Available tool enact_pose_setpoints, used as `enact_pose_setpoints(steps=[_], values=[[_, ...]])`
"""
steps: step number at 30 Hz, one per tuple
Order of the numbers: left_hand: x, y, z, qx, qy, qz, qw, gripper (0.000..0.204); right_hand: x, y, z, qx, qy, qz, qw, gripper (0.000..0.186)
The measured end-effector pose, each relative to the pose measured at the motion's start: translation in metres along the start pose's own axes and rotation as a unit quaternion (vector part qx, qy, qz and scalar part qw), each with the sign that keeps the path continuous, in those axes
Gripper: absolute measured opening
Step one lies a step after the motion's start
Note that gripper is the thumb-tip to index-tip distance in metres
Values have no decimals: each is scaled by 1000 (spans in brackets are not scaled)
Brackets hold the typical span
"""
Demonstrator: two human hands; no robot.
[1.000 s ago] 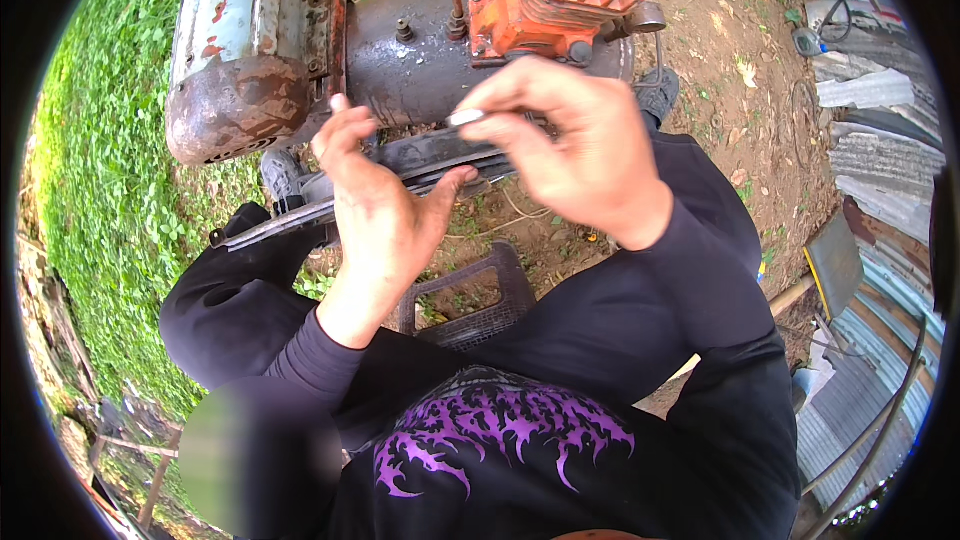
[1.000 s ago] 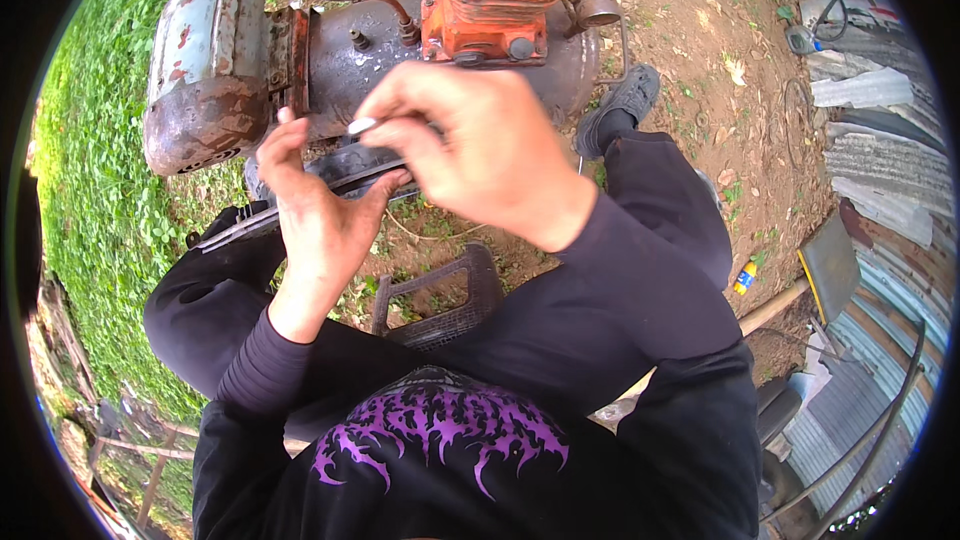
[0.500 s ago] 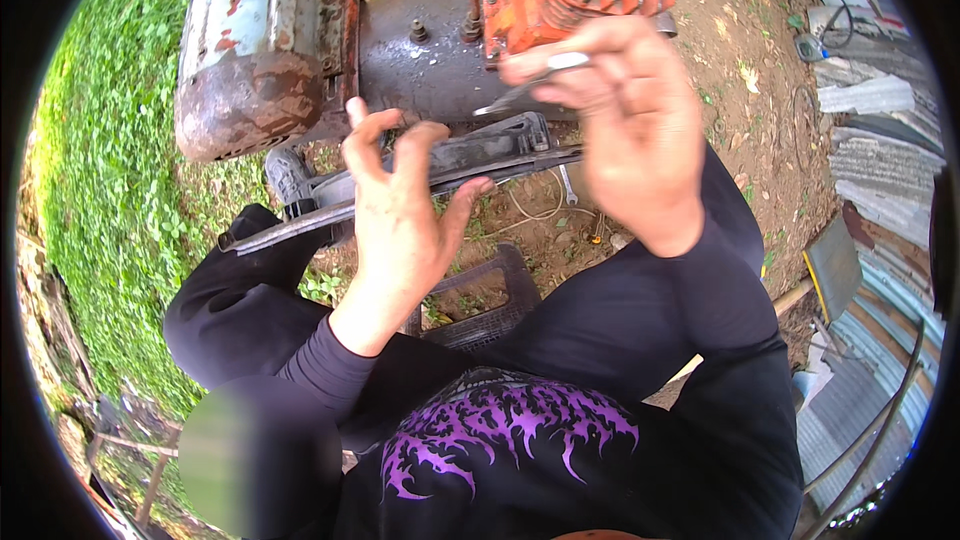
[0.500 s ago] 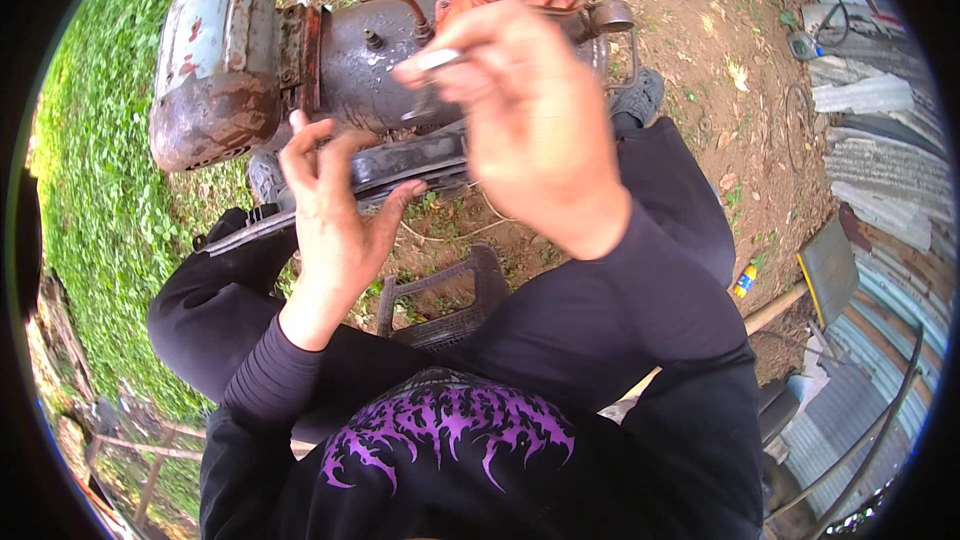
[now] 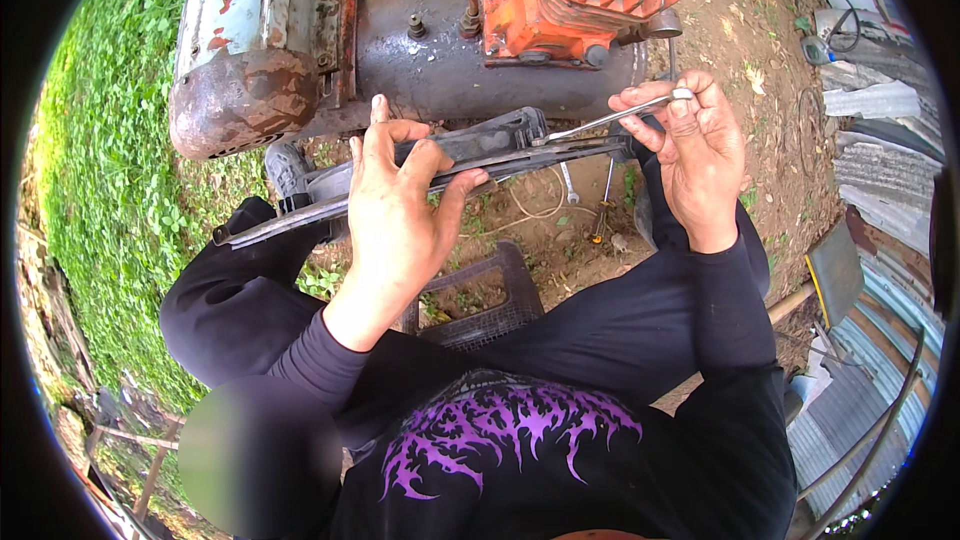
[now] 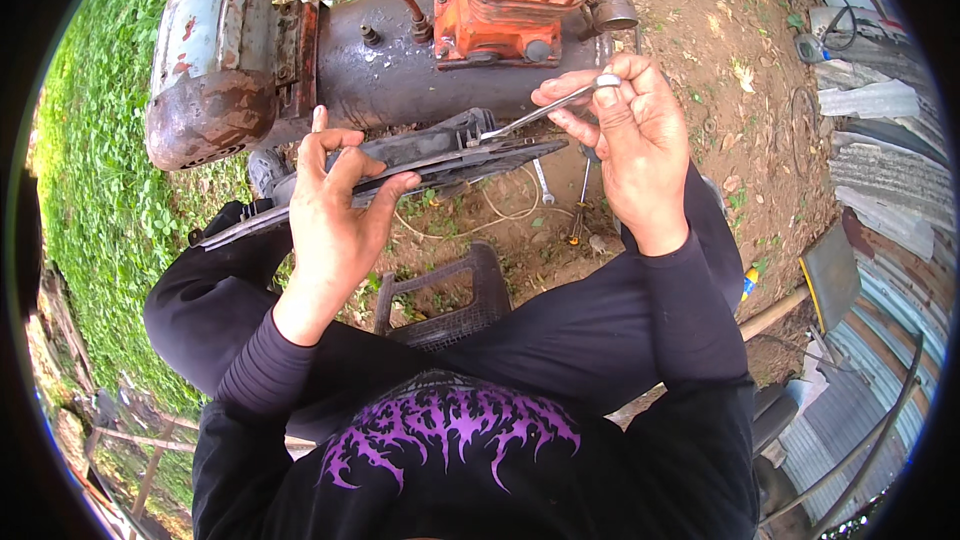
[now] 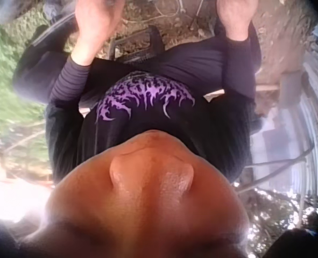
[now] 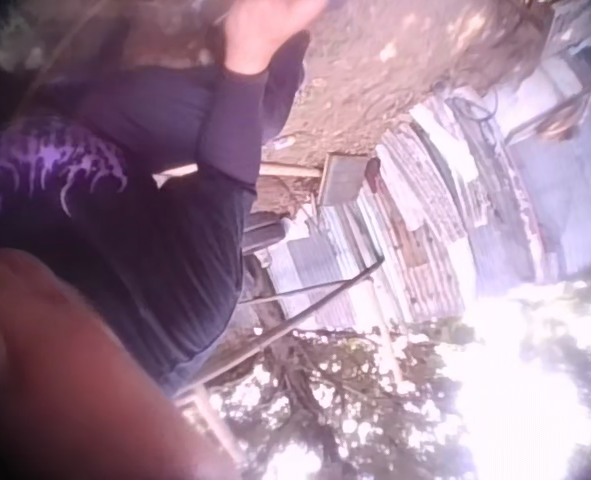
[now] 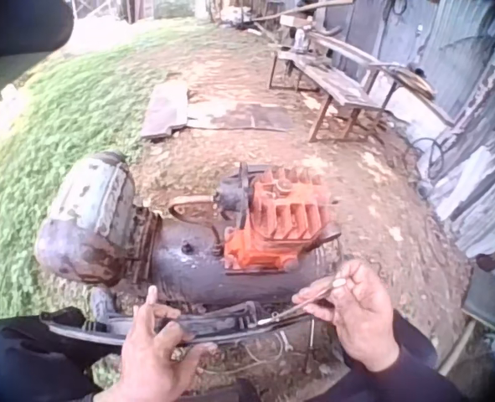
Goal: The person handles a black plastic fan shroud, wipes its interior surface, and uses a wrench to tighten a bolt on a red-painted air compressor assembly.
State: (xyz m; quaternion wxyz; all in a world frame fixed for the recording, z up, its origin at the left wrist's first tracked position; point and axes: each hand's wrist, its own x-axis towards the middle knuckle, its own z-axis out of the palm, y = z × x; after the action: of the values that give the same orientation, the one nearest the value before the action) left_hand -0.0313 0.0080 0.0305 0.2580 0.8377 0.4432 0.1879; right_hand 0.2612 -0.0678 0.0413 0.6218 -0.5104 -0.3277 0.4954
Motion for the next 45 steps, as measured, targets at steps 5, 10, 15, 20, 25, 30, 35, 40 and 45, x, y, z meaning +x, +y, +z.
enact_pose_setpoints(steps=[5,10,15,20,25,30,35,40,45], values=[[0,-1,2,10,2,11,1000,32,0,6,-4,37,17,19,999,15],[1,6,-1,33,19,15,999,35,-2,14,3,57,7,12,998,14],[0,0,1,35,13,27,999,48,0,3,39,-65,-48,-34,996,11],[-3,-13,12,-25,149,49,987,104,4,2,108,-299,-127,-158,932,5],[-5,-25,19,-70,185,67,978,111,0,39,140,-454,-175,-261,833,12],[-8,-21,18,-71,196,58,976,117,11,51,151,-472,-220,-194,831,11],[-5,-17,10,-36,171,95,980,121,27,7,140,-303,-125,-166,930,9],[-7,-1,-5,-1,41,16,999,34,27,-21,66,-126,-53,-97,986,11],[-6,-1,-5,-9,28,7,1000,24,18,-32,23,-135,3,-40,990,13]])
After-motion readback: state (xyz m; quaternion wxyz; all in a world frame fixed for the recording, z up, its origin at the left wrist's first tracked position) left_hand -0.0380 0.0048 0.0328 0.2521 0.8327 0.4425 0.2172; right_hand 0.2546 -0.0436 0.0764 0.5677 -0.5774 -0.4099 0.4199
